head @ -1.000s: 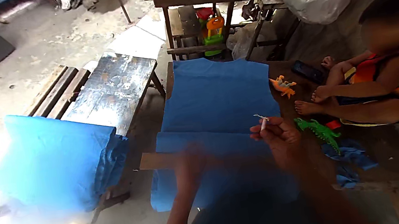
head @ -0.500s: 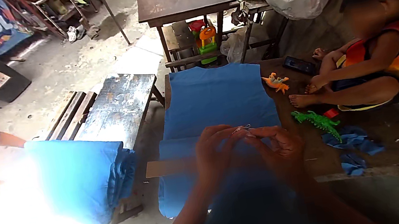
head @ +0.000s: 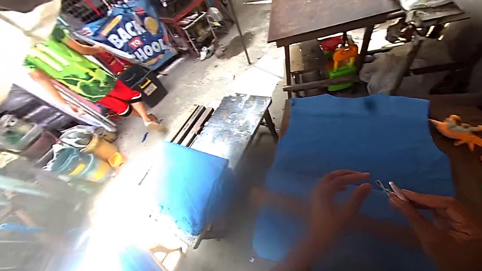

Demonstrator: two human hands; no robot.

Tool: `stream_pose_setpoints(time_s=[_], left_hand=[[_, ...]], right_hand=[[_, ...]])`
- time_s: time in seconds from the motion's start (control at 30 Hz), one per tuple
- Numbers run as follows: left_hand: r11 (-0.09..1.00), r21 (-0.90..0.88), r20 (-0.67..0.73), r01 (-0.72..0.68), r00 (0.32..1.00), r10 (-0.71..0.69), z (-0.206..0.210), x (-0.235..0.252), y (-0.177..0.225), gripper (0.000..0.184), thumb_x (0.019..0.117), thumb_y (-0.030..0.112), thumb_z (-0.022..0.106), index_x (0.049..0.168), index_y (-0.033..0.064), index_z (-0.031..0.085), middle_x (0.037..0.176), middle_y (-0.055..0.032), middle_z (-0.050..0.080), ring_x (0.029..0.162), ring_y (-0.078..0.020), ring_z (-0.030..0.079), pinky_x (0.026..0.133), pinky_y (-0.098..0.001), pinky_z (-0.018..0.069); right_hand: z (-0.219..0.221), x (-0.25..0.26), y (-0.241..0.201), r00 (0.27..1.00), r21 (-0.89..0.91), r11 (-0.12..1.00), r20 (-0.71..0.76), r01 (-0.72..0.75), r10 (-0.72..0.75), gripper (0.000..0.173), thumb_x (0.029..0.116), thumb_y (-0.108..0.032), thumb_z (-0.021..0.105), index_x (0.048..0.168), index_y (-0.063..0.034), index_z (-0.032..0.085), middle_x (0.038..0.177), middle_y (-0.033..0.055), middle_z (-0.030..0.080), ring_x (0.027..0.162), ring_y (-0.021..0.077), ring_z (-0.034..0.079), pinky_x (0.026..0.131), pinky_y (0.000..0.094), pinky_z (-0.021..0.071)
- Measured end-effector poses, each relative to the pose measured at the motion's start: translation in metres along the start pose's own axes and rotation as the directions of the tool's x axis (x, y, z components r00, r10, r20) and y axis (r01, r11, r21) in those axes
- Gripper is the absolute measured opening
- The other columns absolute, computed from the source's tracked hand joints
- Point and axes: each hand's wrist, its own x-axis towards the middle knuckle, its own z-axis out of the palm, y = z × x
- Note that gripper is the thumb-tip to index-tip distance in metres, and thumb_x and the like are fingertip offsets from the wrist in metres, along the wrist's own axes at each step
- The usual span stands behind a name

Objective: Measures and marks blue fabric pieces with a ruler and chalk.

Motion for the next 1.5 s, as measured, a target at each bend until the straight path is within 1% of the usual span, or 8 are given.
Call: stream_pose_setpoints(time_s=[0.13, 0.23, 0.43, 0.73, 1.0, 1.13, 1.33, 1.5], left_hand=[[0.969, -0.235, 0.04, 0.079, 0.997, -0.071, 0.003, 0.0, 0.013, 0.018, 0.0961, 0.003, 0.065, 0.109, -0.0062, 0.073, 0.111, -0.0095, 0.071, 0.1, -0.0062, 0.068, 0.086, -0.0218, 0.0565], [0.957, -0.266, 0.014, 0.114, 0.993, -0.115, 0.0, 0.002, 0.014, 0.01, 0.0948, 0.004, 0.068, 0.1, -0.0022, 0.074, 0.098, -0.0028, 0.074, 0.091, -0.004, 0.07, 0.083, -0.0227, 0.058], [0.937, -0.287, -0.007, 0.201, 0.977, -0.212, 0.007, 0.002, 0.012, 0.01, 0.095, 0.009, 0.069, 0.092, 0.004, 0.077, 0.091, -0.0025, 0.074, 0.087, -0.0109, 0.07, 0.084, -0.0303, 0.0588], [0.895, -0.331, 0.058, 0.298, 0.954, -0.296, 0.014, 0.007, 0.018, 0.009, 0.0941, 0.008, 0.07, 0.093, 0.0028, 0.077, 0.09, -0.0047, 0.075, 0.086, -0.0112, 0.07, 0.084, -0.0295, 0.0586], [0.769, -0.445, 0.111, 0.459, 0.88, -0.462, 0.017, 0.006, 0.028, 0.012, 0.0948, 0.003, 0.065, 0.097, 0.0023, 0.077, 0.089, -0.0036, 0.074, 0.087, -0.0118, 0.071, 0.084, -0.0294, 0.0589], [0.684, -0.525, 0.115, 0.506, 0.839, -0.533, 0.018, 0.008, 0.027, 0.018, 0.0951, 0.0, 0.059, 0.083, 0.0047, 0.072, 0.084, -0.0038, 0.071, 0.085, -0.0123, 0.069, 0.084, -0.0307, 0.058], [0.671, -0.566, 0.163, 0.478, 0.863, -0.478, 0.021, 0.008, 0.022, 0.017, 0.0957, 0.001, 0.06, 0.086, 0.0033, 0.074, 0.085, -0.0043, 0.072, 0.085, -0.0127, 0.069, 0.086, -0.0314, 0.0585], [0.665, -0.58, 0.144, 0.47, 0.863, -0.484, 0.025, 0.011, 0.023, 0.021, 0.0941, 0.001, 0.058, 0.077, 0.0067, 0.069, 0.081, -0.003, 0.068, 0.082, -0.012, 0.067, 0.086, -0.0316, 0.0574]], right_hand=[[0.006, -0.001, 0.001, 0.998, -0.044, 0.998, 0.032, 0.049, -0.047, 0.015, 0.0932, -0.013, 0.072, 0.102, -0.001, 0.071, 0.096, -0.0029, 0.076, 0.093, -0.0067, 0.068, 0.088, 0.0114, 0.0543], [0.012, 0.005, 0.004, 0.992, -0.058, 0.991, 0.033, 0.122, -0.121, 0.015, 0.0934, -0.014, 0.073, 0.103, -0.0025, 0.072, 0.096, -0.001, 0.075, 0.093, -0.004, 0.069, 0.088, 0.0131, 0.0553], [0.01, 0.008, -0.002, 0.999, 0.075, 0.996, 0.025, 0.043, -0.045, 0.011, 0.0939, -0.011, 0.072, 0.104, -0.0056, 0.074, 0.099, -0.0023, 0.077, 0.09, 0.0034, 0.072, 0.084, 0.0214, 0.0617], [0.006, 0.007, -0.004, 1.0, 0.138, 0.99, -0.028, 0.017, -0.013, 0.011, 0.0939, -0.008, 0.072, 0.105, -0.0081, 0.074, 0.1, -0.004, 0.077, 0.091, 0.0051, 0.073, 0.084, 0.0227, 0.0628], [0.009, 0.006, 0.002, 0.973, -0.075, 0.976, -0.098, 0.202, -0.209, 0.008, 0.091, -0.005, 0.073, 0.098, -0.0014, 0.074, 0.093, 0.0039, 0.076, 0.092, 0.0048, 0.072, 0.086, 0.0188, 0.0588], [0.01, 0.007, 0.003, 0.949, -0.181, 0.943, -0.101, 0.279, -0.3, 0.006, 0.0912, -0.005, 0.073, 0.094, 0.0002, 0.073, 0.091, 0.0074, 0.076, 0.09, 0.0083, 0.072, 0.085, 0.0189, 0.0576], [0.008, 0.011, 0.004, 0.925, -0.245, 0.914, -0.123, 0.324, -0.361, 0.005, 0.0909, -0.004, 0.073, 0.091, 0.0003, 0.072, 0.087, 0.0081, 0.074, 0.086, 0.0098, 0.071, 0.082, 0.0194, 0.0573], [0.008, 0.009, 0.004, 0.911, -0.277, 0.893, -0.11, 0.355, -0.397, 0.005, 0.0912, -0.004, 0.073, 0.091, 0.0011, 0.073, 0.087, 0.0093, 0.074, 0.086, 0.0109, 0.071, 0.082, 0.0197, 0.0566]])
